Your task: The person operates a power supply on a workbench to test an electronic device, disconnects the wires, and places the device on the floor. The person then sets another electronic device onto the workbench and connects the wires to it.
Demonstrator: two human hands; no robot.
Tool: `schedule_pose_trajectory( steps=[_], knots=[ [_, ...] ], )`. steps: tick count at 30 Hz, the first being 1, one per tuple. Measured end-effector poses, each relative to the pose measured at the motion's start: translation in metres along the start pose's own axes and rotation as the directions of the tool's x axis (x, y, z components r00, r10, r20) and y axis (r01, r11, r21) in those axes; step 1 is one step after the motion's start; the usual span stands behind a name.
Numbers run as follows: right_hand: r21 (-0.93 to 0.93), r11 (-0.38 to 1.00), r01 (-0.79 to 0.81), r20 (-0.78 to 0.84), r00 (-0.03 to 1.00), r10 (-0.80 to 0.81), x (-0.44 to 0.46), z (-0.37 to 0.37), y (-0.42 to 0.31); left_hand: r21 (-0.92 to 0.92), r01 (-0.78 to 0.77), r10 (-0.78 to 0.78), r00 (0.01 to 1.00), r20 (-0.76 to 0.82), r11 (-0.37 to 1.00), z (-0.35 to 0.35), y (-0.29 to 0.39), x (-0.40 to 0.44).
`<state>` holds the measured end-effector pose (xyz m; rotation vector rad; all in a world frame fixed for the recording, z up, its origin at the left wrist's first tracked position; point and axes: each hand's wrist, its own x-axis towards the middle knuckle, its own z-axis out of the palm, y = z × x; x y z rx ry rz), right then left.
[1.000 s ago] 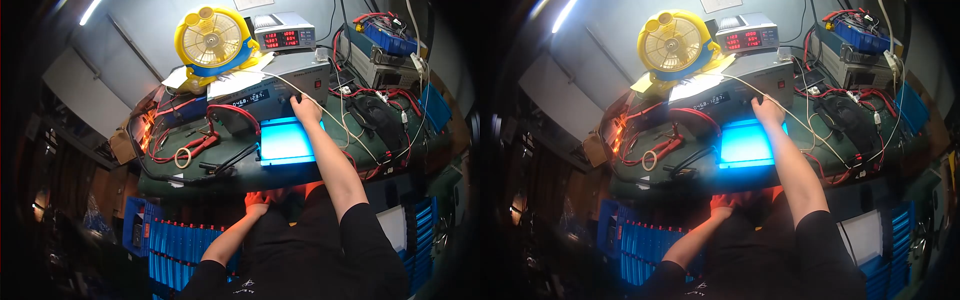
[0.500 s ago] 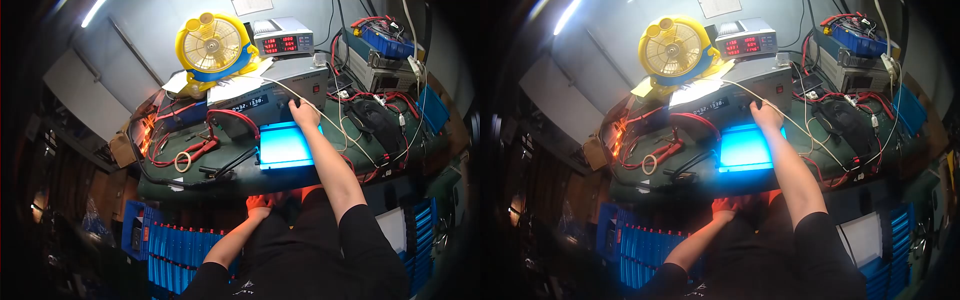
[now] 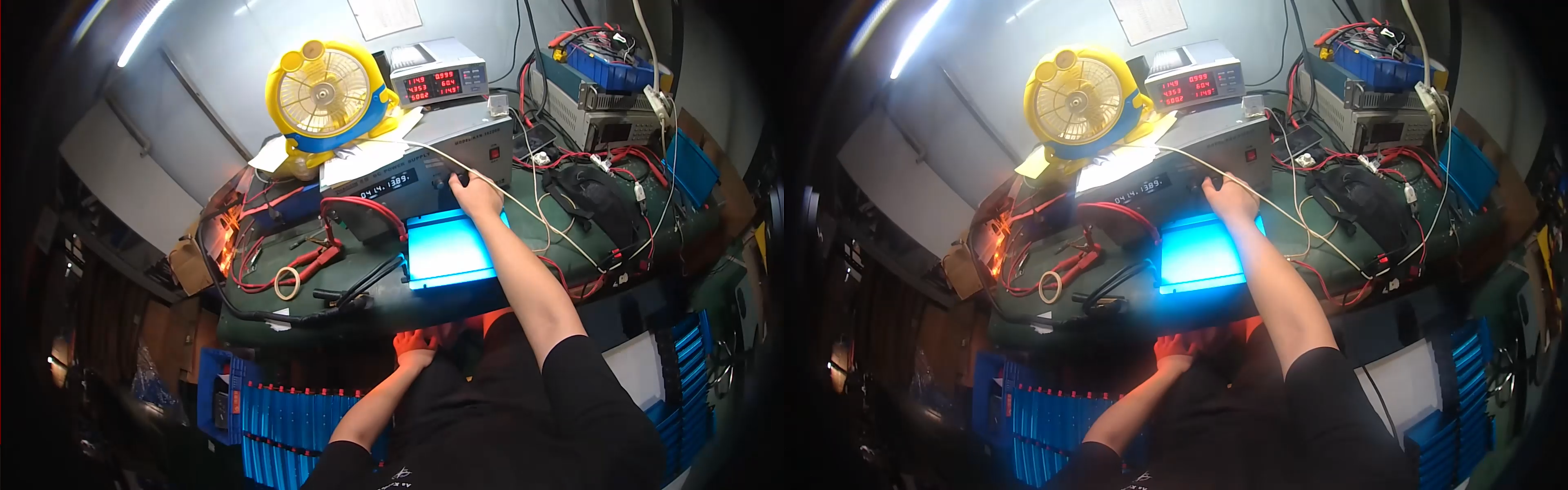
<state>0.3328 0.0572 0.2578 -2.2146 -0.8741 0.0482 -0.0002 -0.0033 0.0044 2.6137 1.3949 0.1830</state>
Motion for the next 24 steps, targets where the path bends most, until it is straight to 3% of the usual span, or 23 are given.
schedule_pose_trajectory(
  steps=[6,9,13,20,22,24],
  knots=[
    [-0.028,0.999,-0.016,0.022,1.000,0.017,0.002,0.005,0.003,-0.045,0.118,-0.115,0.991,0.067,0.992,-0.003,-0.030,-0.004],
    [-0.006,1.000,0.007,-0.007,1.000,-0.007,0.001,0.006,0.003,-0.065,-0.011,0.009,1.000,-0.027,0.998,-0.003,-0.015,-0.003],
    [-0.009,1.000,0.004,-0.007,1.000,-0.004,0.000,0.003,0.000,0.026,-0.027,0.028,0.999,-0.040,0.999,0.001,0.000,-0.003],
    [0.000,0.999,0.033,0.003,0.999,-0.033,-0.001,0.006,0.005,-0.127,0.099,-0.091,0.994,0.066,0.987,-0.003,-0.030,-0.004],
    [-0.009,1.000,-0.001,-0.003,1.000,0.001,0.003,0.010,0.005,-0.076,-0.031,0.029,0.999,-0.037,0.997,-0.003,-0.016,-0.003],
    [-0.018,1.000,0.000,-0.011,1.000,-0.001,0.005,0.014,0.005,-0.014,-0.013,0.013,1.000,0.007,1.000,-0.003,-0.003,-0.001]
  ],
)
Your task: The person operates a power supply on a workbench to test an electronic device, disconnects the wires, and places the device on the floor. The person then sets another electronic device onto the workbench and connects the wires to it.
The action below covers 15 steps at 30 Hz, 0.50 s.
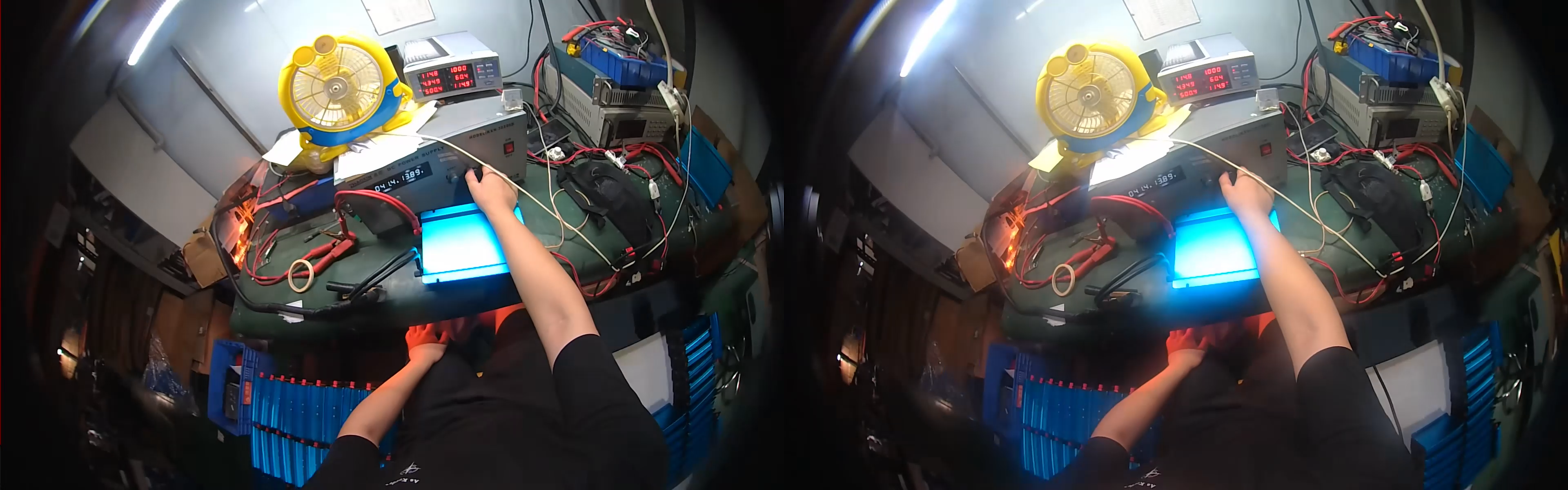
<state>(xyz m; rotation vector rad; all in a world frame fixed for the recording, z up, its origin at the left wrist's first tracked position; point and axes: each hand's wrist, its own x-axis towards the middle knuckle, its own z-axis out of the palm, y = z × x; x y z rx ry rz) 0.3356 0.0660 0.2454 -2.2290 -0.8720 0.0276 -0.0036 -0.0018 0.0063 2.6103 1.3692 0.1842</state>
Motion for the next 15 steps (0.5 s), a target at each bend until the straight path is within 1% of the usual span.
schedule_pose_trajectory(
  steps=[1,2,4,5,7,8,10,12,14,15],
  knots=[
    [-0.010,1.000,-0.004,-0.006,1.000,0.004,0.000,0.001,0.002,0.063,0.014,-0.017,0.999,0.049,0.998,0.001,0.005,0.001],
    [-0.014,1.000,-0.004,-0.007,1.000,0.004,0.001,0.001,0.004,0.060,0.013,-0.016,0.999,0.050,0.998,-0.001,0.006,0.000],
    [-0.019,1.000,-0.004,-0.025,1.000,0.003,0.001,0.001,0.002,0.015,0.000,0.001,0.998,-0.065,1.000,0.003,-0.007,-0.001],
    [-0.016,1.000,-0.005,-0.021,1.000,0.004,0.001,0.001,0.001,0.018,0.003,-0.001,0.998,-0.064,1.000,0.003,-0.015,0.001],
    [-0.031,0.999,0.015,0.037,0.999,-0.014,-0.004,-0.009,-0.003,-0.088,0.084,-0.083,0.996,0.016,0.993,0.004,-0.028,-0.001],
    [-0.032,0.999,0.014,0.042,0.999,-0.012,-0.006,-0.007,-0.001,-0.087,0.088,-0.087,0.996,0.020,0.992,0.007,-0.029,-0.004],
    [-0.026,0.999,0.034,0.024,0.999,-0.033,-0.003,-0.006,0.000,-0.106,0.012,-0.019,0.998,-0.059,0.994,0.004,-0.020,-0.001],
    [-0.008,0.999,0.039,-0.001,0.999,-0.039,-0.003,-0.004,-0.001,-0.081,0.002,-0.005,0.999,-0.042,0.997,0.005,-0.006,0.000],
    [-0.014,1.000,-0.006,0.013,1.000,0.007,-0.001,-0.002,0.001,0.059,-0.007,0.008,1.000,-0.023,0.998,0.005,0.004,0.001],
    [-0.016,1.000,-0.009,0.011,1.000,0.009,-0.002,-0.003,0.000,0.042,-0.035,0.037,0.998,-0.051,0.999,0.008,0.000,0.002]
  ],
)
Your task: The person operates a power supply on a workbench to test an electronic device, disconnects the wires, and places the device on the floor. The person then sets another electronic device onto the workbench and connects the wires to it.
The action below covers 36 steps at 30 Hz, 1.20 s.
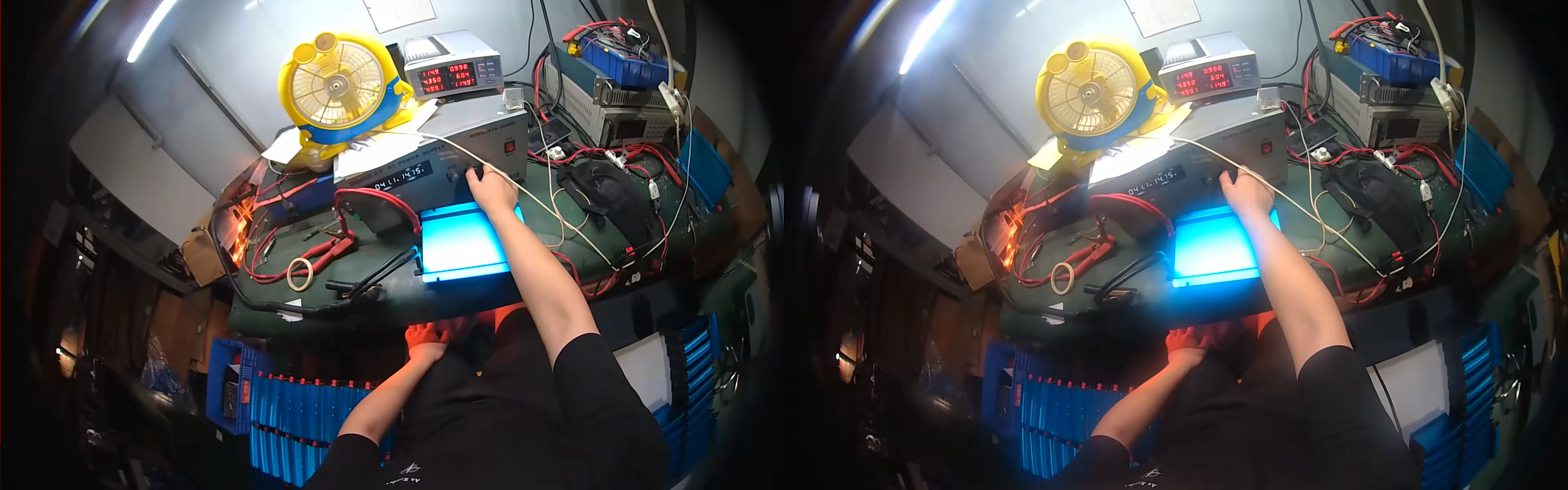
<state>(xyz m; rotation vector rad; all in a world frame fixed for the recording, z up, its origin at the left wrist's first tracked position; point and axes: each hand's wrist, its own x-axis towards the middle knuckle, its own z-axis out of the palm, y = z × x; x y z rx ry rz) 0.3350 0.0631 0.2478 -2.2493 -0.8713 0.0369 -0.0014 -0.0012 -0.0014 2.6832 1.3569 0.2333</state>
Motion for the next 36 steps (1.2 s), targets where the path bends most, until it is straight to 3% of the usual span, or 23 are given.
schedule_pose_trajectory(
  steps=[3,7,10,14,17,19,23,25,33,36],
  knots=[
    [0.015,1.000,0.011,0.006,1.000,-0.011,-0.004,-0.007,-0.003,-0.050,0.057,-0.058,0.998,-0.014,0.997,0.003,-0.019,-0.002],
    [-0.014,0.999,0.031,0.029,0.999,-0.030,-0.003,-0.006,-0.001,-0.136,0.148,-0.134,0.985,0.109,0.980,0.000,-0.029,-0.003],
    [0.006,1.000,0.015,-0.010,1.000,-0.014,-0.001,0.000,-0.001,-0.060,0.007,-0.009,1.000,-0.023,0.998,-0.001,-0.006,-0.001],
    [-0.003,1.000,0.005,0.013,1.000,-0.005,-0.004,-0.007,-0.003,0.014,0.039,-0.040,0.998,0.048,0.999,-0.007,0.003,-0.003],
    [0.013,1.000,0.011,0.011,1.000,-0.011,-0.005,-0.007,-0.005,-0.037,0.109,-0.105,0.991,0.084,0.993,-0.001,-0.024,-0.002],
    [-0.005,1.000,0.025,0.011,1.000,-0.025,-0.003,-0.003,-0.001,-0.167,0.173,-0.153,0.980,0.124,0.971,-0.001,-0.033,-0.003],
    [0.009,1.000,0.013,0.009,1.000,-0.013,-0.003,-0.004,-0.002,-0.129,0.080,-0.074,0.996,0.052,0.988,0.001,-0.011,-0.002],
    [0.016,1.000,0.011,0.026,1.000,-0.012,-0.004,-0.008,-0.003,0.029,-0.004,0.005,0.999,-0.047,1.000,0.004,0.002,-0.003],
    [0.008,1.000,0.020,0.022,1.000,-0.020,-0.003,-0.006,-0.002,-0.118,0.111,-0.104,0.993,0.064,0.987,0.002,-0.029,-0.004],
    [0.014,1.000,0.018,0.005,1.000,-0.018,-0.006,-0.007,-0.004,-0.024,0.025,-0.025,1.000,0.019,0.999,0.001,-0.007,-0.001]
  ],
)
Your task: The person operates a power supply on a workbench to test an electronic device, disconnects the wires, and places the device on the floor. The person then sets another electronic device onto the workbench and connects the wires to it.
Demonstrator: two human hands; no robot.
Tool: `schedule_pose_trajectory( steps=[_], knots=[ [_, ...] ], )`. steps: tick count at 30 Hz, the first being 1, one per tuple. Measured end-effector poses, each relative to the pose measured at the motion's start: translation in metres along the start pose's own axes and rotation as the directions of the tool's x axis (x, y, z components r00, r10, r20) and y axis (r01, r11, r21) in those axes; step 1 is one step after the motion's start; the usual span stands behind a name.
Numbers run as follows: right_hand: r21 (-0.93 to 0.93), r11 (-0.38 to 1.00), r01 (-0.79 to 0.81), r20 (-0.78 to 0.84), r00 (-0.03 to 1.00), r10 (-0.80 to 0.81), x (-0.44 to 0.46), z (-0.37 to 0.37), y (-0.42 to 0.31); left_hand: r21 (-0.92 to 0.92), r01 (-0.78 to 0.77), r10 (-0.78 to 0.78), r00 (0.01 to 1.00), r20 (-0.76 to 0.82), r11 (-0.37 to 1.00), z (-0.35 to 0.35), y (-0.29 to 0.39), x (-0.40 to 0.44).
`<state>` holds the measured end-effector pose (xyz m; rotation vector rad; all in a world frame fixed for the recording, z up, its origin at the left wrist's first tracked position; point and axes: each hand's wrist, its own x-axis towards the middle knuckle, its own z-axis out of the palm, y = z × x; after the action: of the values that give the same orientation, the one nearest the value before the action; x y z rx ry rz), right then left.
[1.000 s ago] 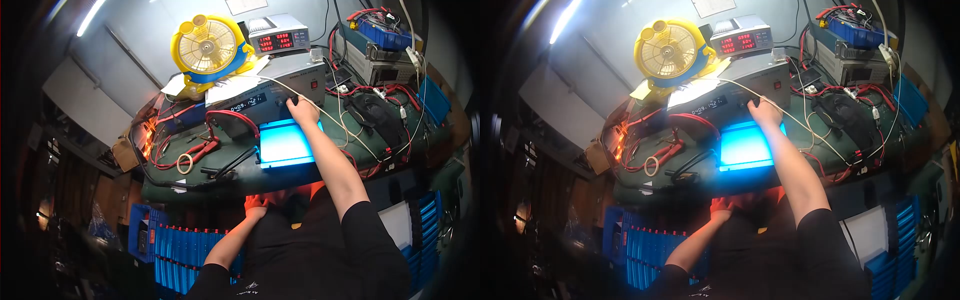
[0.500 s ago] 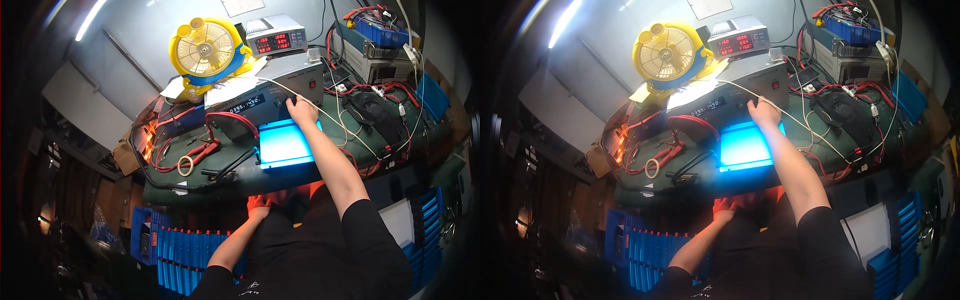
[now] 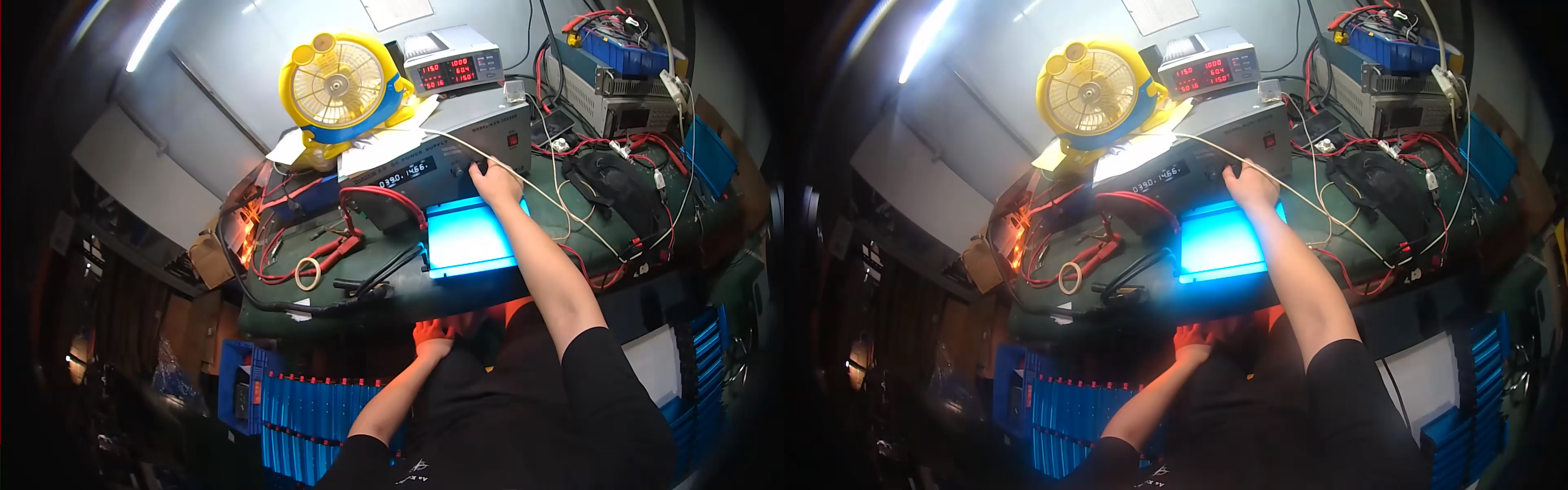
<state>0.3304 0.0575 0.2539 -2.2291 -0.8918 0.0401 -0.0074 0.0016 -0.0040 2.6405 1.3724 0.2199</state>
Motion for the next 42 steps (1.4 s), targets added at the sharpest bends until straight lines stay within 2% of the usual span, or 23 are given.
schedule_pose_trajectory(
  steps=[2,5,7,11,12,13,15,16,17,20,23,25,27,30,31,33,35,36,38,39,40,41,42],
  knots=[
    [0.002,1.000,-0.004,0.037,0.999,0.004,0.000,-0.003,0.001,0.020,0.010,-0.011,0.999,0.037,1.000,-0.007,0.011,0.000],
    [-0.020,1.000,0.001,-0.006,1.000,-0.001,0.006,0.007,0.005,0.058,0.032,-0.038,0.995,0.088,0.998,-0.006,0.004,0.002],
    [-0.006,0.999,-0.032,0.015,0.999,0.032,0.005,0.006,0.004,-0.046,0.065,-0.064,0.998,0.011,0.997,-0.005,-0.012,-0.001],
    [-0.027,1.000,-0.013,0.006,1.000,0.013,0.004,0.006,0.004,-0.098,0.084,-0.078,0.995,0.062,0.992,-0.004,-0.015,-0.001],
    [-0.014,1.000,-0.025,-0.003,1.000,0.025,0.005,0.007,0.003,-0.077,-0.011,0.006,0.998,-0.068,0.997,-0.003,-0.007,-0.002],
    [-0.019,1.000,-0.018,-0.007,1.000,0.018,0.006,0.008,0.004,-0.084,-0.010,0.004,0.997,-0.074,0.996,-0.001,0.002,0.000],
    [-0.020,1.000,-0.022,0.002,1.000,0.022,0.006,0.007,0.004,0.077,0.024,-0.025,1.000,0.014,0.997,0.000,0.018,0.000],
    [-0.013,1.000,-0.027,0.019,0.999,0.027,0.006,0.005,0.004,0.056,0.058,-0.064,0.992,0.105,0.997,-0.003,0.019,0.002],
    [-0.017,1.000,-0.019,0.019,1.000,0.020,0.005,0.004,0.003,0.049,0.063,-0.068,0.993,0.101,0.997,-0.007,0.017,0.002],
    [-0.045,0.999,-0.030,0.002,1.000,0.030,0.007,0.005,0.001,-0.034,0.031,-0.033,0.998,-0.052,0.999,-0.004,-0.009,-0.001],
    [-0.040,0.999,-0.007,0.024,1.000,0.008,0.003,0.007,0.005,-0.055,0.110,-0.106,0.992,0.061,0.992,-0.007,-0.019,-0.001],
    [-0.053,0.998,0.023,-0.034,0.999,-0.025,0.004,0.006,0.002,-0.096,0.085,-0.082,0.996,0.034,0.992,-0.004,-0.008,0.000],
    [-0.047,0.998,0.034,-0.036,0.999,-0.035,0.003,0.006,0.002,-0.013,0.007,-0.007,0.999,-0.044,1.000,-0.001,0.008,0.001],
    [-0.072,0.997,0.030,-0.056,0.998,-0.034,0.004,0.009,0.003,0.014,0.062,-0.062,0.998,-0.014,0.998,-0.004,0.016,0.001],
    [-0.090,0.995,0.043,-0.042,0.998,-0.047,0.006,0.012,0.006,0.049,0.069,-0.071,0.996,0.045,0.996,-0.002,0.007,0.003],
    [-0.073,0.997,0.035,-0.083,0.996,-0.041,0.012,0.022,0.010,0.037,0.052,-0.047,0.993,-0.111,0.998,0.004,-0.011,0.000],
    [-0.083,0.995,0.052,-0.102,0.993,-0.060,0.013,0.026,0.010,0.005,0.164,-0.163,0.978,0.130,0.986,-0.011,-0.020,0.002],
    [-0.070,0.997,0.038,-0.079,0.996,-0.044,0.012,0.025,0.010,-0.026,0.142,-0.140,0.989,0.052,0.990,-0.010,-0.020,-0.001],
    [-0.064,0.997,0.031,-0.098,0.995,-0.037,0.012,0.024,0.012,-0.035,0.106,-0.104,0.994,0.042,0.994,-0.009,-0.009,-0.004],
    [-0.059,0.998,0.026,-0.035,0.999,-0.028,0.007,0.012,0.005,-0.046,0.079,-0.078,0.997,0.018,0.996,-0.007,0.000,0.000],
    [-0.047,0.999,0.016,-0.046,0.999,-0.018,0.007,0.012,0.005,0.020,0.014,-0.010,0.987,-0.158,1.000,-0.001,0.010,-0.001],
    [-0.039,0.999,0.015,-0.051,0.999,-0.017,0.008,0.012,0.004,-0.010,0.023,-0.024,0.985,-0.169,1.000,0.004,0.015,0.004],
    [-0.037,0.999,0.038,-0.091,0.995,-0.041,0.006,0.011,0.002,0.012,0.084,-0.083,0.996,-0.014,0.996,0.000,0.019,0.009]
  ],
)
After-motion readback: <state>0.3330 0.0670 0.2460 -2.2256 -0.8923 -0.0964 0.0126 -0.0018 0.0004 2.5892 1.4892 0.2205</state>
